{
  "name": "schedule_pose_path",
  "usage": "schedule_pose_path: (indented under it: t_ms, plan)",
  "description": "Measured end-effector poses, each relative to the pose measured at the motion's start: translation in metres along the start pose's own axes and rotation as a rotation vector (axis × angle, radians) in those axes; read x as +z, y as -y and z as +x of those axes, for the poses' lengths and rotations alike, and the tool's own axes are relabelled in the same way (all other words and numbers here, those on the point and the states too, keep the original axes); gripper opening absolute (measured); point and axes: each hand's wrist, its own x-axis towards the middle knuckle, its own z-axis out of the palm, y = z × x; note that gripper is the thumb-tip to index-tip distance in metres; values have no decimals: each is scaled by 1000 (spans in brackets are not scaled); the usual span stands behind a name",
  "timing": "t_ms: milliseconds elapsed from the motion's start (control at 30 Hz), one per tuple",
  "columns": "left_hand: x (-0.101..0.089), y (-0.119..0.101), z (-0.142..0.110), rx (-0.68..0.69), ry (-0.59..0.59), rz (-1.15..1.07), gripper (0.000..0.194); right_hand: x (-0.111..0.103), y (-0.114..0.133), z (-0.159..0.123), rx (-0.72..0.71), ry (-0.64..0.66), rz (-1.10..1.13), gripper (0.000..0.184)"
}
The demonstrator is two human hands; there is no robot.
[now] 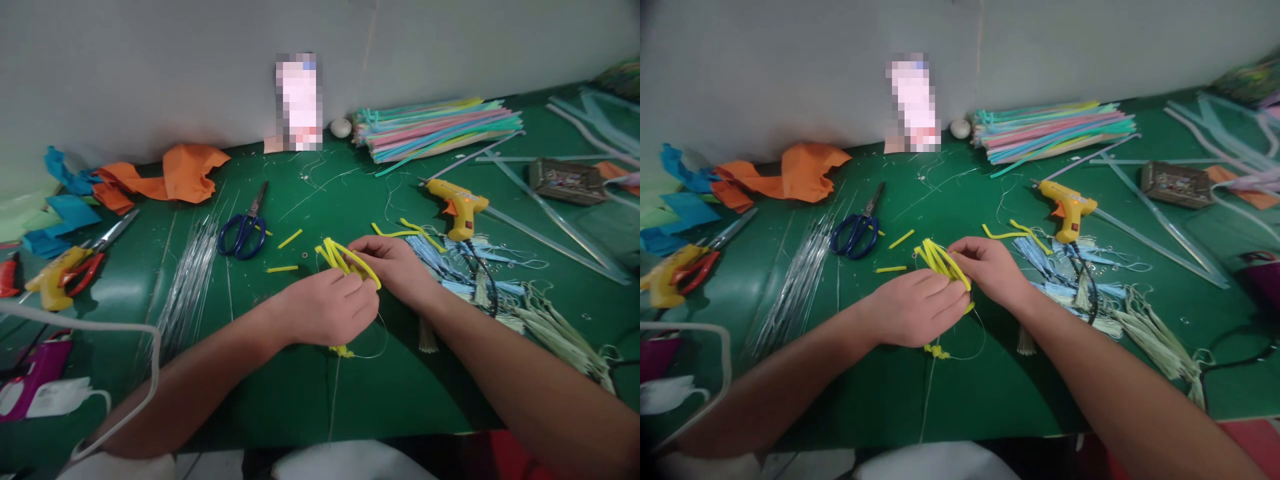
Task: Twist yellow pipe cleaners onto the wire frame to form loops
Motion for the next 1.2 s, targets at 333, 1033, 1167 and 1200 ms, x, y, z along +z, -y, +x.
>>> schedule_pose_path:
  t_ms: [333,1033,1167,1200]
  plan:
    - [2,3,-2,-225,-194,-215,18,-1,2,0,-8,20,25,22]
    - [55,33,-34,-1207,-312,-1473,24,-2,1,1,24,-53,111,31]
    - [55,34,-36,-1125,-370,-1586,35,-2,0,2,12,-51,118,29]
    - [55,33,-36,-1105,-377,-1585,36,-2,0,2,10,-50,118,29]
